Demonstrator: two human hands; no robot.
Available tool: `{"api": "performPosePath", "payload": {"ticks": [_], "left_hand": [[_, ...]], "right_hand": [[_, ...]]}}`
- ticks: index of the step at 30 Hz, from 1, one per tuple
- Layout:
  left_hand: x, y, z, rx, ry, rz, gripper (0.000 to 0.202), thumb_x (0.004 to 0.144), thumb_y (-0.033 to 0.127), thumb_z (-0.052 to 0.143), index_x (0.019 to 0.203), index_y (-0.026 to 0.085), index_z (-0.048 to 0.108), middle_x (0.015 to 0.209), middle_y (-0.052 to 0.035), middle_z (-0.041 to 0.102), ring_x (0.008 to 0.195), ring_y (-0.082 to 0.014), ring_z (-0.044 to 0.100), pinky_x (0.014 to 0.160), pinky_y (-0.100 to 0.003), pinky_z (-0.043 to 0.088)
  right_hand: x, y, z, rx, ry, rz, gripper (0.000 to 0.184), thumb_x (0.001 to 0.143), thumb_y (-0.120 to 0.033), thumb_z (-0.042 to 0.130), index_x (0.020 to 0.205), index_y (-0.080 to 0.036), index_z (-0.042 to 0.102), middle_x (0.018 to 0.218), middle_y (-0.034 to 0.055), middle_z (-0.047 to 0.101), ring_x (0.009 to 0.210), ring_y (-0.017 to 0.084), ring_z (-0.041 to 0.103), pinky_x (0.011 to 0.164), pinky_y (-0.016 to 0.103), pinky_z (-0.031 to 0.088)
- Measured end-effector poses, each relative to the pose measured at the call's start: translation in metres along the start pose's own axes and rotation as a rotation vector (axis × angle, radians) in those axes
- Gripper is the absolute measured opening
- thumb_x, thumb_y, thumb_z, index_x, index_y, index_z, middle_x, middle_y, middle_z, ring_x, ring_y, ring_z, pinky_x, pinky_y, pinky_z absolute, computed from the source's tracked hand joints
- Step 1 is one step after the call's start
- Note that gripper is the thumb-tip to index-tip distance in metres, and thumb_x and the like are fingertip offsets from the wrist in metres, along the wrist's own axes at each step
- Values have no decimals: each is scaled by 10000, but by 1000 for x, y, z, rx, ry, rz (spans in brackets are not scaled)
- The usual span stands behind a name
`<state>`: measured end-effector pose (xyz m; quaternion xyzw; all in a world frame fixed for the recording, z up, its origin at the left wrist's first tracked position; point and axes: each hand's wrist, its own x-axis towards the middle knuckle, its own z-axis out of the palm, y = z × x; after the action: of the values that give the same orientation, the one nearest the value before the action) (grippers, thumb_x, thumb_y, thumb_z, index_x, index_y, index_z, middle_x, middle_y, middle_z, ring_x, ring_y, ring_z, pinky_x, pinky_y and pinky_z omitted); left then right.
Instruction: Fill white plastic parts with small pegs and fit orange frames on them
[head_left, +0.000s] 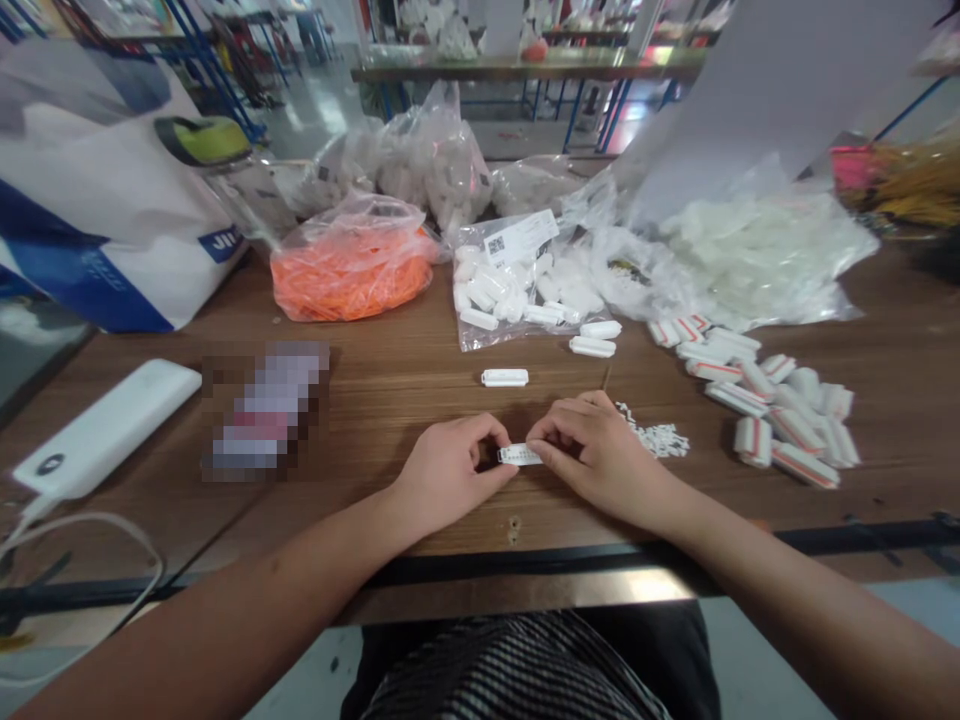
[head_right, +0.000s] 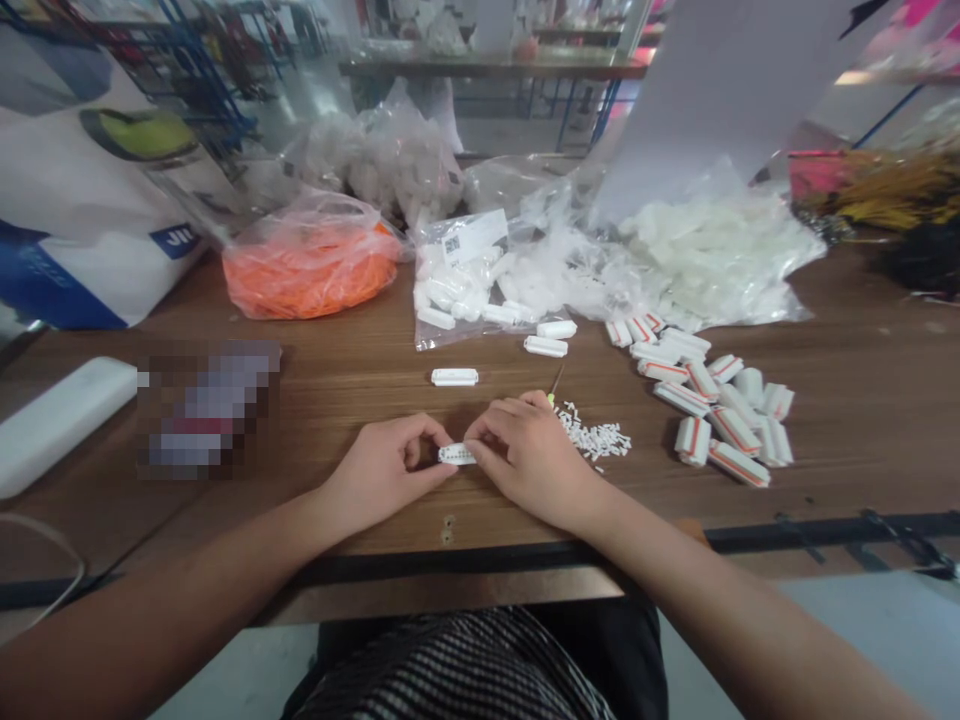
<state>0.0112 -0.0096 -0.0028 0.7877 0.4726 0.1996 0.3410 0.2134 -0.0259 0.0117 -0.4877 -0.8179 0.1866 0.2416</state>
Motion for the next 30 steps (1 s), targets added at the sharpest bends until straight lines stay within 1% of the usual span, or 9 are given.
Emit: {"api": "performPosePath", "payload": {"ticks": [13, 19, 24, 30], "left_hand": [[0, 0, 0, 8, -2, 8, 116, 724, 251, 706, 819, 203, 660, 535, 75, 463, 500, -95, 430, 533, -229, 328], [0, 0, 0, 5, 6, -3, 119, 718, 250, 713, 810, 200, 655, 533, 77, 457, 503, -96, 431, 538, -228, 333], [0, 1, 1, 13, 0, -14, 114, 722, 247, 711, 810, 201, 655, 529, 77, 450, 500, -96, 423, 534, -227, 330], [0, 0, 1, -5, 7, -6, 115, 724, 253, 710, 799, 199, 642, 529, 80, 446, 491, -91, 414, 528, -226, 327]], "right_hand": [[-2, 0, 2, 14, 19, -23, 157, 888, -217, 552, 754, -197, 632, 645, -29, 585, 631, 123, 529, 734, 327, 327], [-2, -2, -2, -112, -5, -113, 194, 910, -212, 521, 781, -194, 664, 661, -6, 602, 648, 138, 524, 748, 337, 308], [0, -5, -3, -176, -2, -143, 210, 913, -186, 510, 756, -169, 647, 665, 8, 609, 647, 140, 524, 745, 326, 307], [2, -5, -1, -307, -30, -229, 263, 936, -155, 450, 765, -154, 650, 714, 36, 623, 694, 166, 525, 756, 339, 313]]}}
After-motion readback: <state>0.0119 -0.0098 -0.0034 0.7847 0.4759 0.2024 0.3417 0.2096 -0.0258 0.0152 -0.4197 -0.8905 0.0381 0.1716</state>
